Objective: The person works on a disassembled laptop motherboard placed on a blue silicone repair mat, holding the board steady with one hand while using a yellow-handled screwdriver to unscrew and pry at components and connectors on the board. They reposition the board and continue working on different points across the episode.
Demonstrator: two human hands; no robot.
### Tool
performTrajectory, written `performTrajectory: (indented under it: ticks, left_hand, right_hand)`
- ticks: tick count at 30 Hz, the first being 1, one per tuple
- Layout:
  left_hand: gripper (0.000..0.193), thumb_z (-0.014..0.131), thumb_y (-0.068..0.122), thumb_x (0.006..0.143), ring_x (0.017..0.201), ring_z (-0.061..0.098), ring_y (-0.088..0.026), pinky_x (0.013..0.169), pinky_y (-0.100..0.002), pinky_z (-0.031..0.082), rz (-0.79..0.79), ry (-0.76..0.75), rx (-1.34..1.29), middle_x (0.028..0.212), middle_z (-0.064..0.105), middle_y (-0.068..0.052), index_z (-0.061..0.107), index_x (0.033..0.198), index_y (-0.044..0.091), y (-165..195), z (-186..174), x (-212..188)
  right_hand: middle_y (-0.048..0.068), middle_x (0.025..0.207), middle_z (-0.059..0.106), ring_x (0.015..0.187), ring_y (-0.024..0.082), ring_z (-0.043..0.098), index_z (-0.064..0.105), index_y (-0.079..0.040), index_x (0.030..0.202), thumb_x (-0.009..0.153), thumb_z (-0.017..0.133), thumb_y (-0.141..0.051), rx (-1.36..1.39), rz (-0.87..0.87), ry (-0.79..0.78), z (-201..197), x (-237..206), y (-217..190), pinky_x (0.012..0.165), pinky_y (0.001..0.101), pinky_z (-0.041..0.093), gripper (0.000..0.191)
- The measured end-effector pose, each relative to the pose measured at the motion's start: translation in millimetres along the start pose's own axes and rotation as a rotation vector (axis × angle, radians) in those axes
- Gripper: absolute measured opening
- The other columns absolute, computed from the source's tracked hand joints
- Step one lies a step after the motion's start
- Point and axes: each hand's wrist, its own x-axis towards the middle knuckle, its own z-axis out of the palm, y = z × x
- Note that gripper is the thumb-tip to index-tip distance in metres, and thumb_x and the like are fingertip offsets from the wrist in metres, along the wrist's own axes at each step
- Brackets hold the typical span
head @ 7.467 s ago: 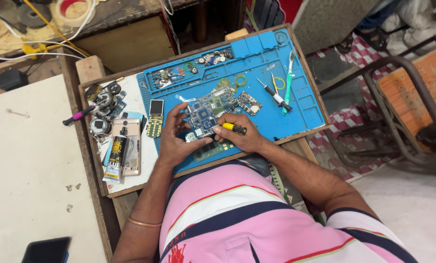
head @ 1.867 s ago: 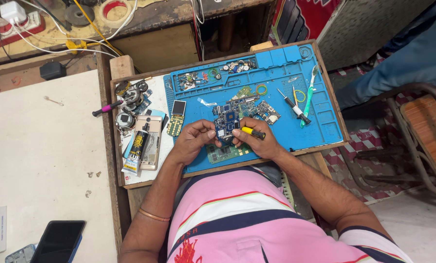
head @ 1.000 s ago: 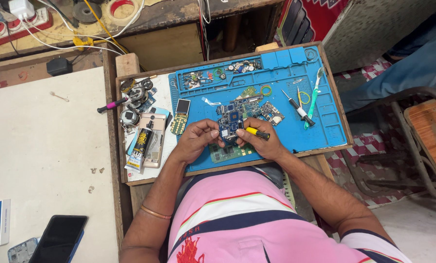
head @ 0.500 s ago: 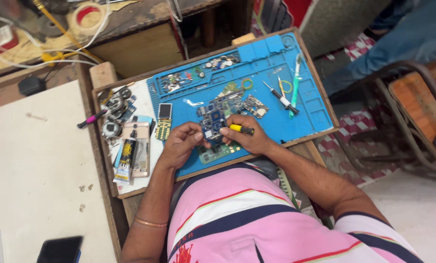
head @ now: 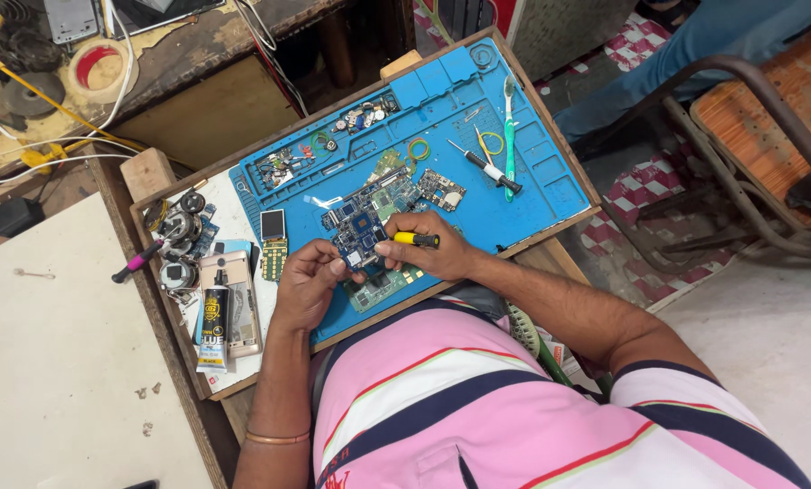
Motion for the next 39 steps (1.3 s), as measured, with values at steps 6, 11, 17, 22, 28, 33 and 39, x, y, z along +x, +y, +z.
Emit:
performTrajectory:
  ticks: [6,11,17,22,28,33,39]
  left_hand:
    - [0.015,0.072,0.010,0.097,0.087,0.074,-0.022,0.083,-0.036,0.060,-0.002,0.005,-0.003,0.099,0.075,-0.015,0.065,0.107,0.001,-0.1,-0.3,-0.5]
    - [0.015,0.072,0.010,0.097,0.086,0.074,-0.022,0.083,-0.036,0.060,-0.002,0.008,-0.002,0.098,0.075,-0.016,0.065,0.107,0.001,-0.4,-0.1,-0.4]
    - [0.015,0.072,0.010,0.097,0.086,0.074,-0.022,0.082,-0.036,0.060,-0.004,0.020,0.012,0.097,0.075,-0.015,0.065,0.106,0.001,0.3,0.6,-0.7]
    - [0.015,0.072,0.010,0.097,0.086,0.074,-0.022,0.082,-0.036,0.061,-0.005,0.017,0.022,0.097,0.075,-0.015,0.065,0.106,0.001,1.4,1.1,-0.1]
    - [0.014,0.072,0.011,0.097,0.086,0.074,-0.021,0.083,-0.036,0.061,-0.012,0.025,0.014,0.098,0.075,-0.014,0.064,0.104,0.001,2.9,2.5,0.1]
    - [0.015,0.071,0.012,0.099,0.087,0.074,-0.021,0.083,-0.036,0.062,-0.002,0.013,0.005,0.098,0.074,-0.013,0.064,0.105,0.001,4.0,2.6,-0.6]
    - [0.015,0.069,0.012,0.099,0.086,0.074,-0.021,0.083,-0.035,0.062,0.001,0.013,0.013,0.096,0.073,-0.012,0.065,0.108,0.000,5.9,4.0,-1.2]
  right_hand:
    - [0.005,0.078,0.071,0.075,0.009,0.072,0.063,-0.003,0.089,0.102,0.067,-0.022,-0.030,0.011,0.002,-1.0,0.3,0.7,0.066,0.0240,0.060,0.024]
    - [0.006,0.079,0.070,0.076,0.009,0.072,0.063,-0.003,0.090,0.102,0.067,-0.023,-0.020,0.016,-0.001,-0.8,-0.1,-0.1,0.066,0.0240,0.060,0.023]
    - [0.006,0.079,0.070,0.075,0.009,0.072,0.063,-0.003,0.090,0.102,0.067,-0.022,-0.005,0.026,-0.001,-0.4,0.0,-0.1,0.066,0.0241,0.061,0.023]
    - [0.005,0.078,0.070,0.075,0.009,0.071,0.063,-0.003,0.089,0.102,0.067,-0.022,-0.012,0.016,-0.002,-0.3,0.6,0.2,0.066,0.0240,0.060,0.024]
    - [0.005,0.078,0.071,0.074,0.009,0.070,0.062,-0.002,0.090,0.102,0.067,-0.020,0.014,0.009,-0.002,0.7,0.1,-1.5,0.067,0.0243,0.059,0.022]
    - [0.006,0.080,0.071,0.074,0.009,0.069,0.064,-0.002,0.091,0.102,0.067,-0.021,0.016,0.025,0.010,2.4,0.6,0.2,0.067,0.0247,0.058,0.023]
    - [0.006,0.079,0.071,0.072,0.009,0.069,0.064,-0.002,0.091,0.101,0.068,-0.021,0.008,0.064,0.037,4.0,0.4,2.7,0.066,0.0242,0.057,0.021]
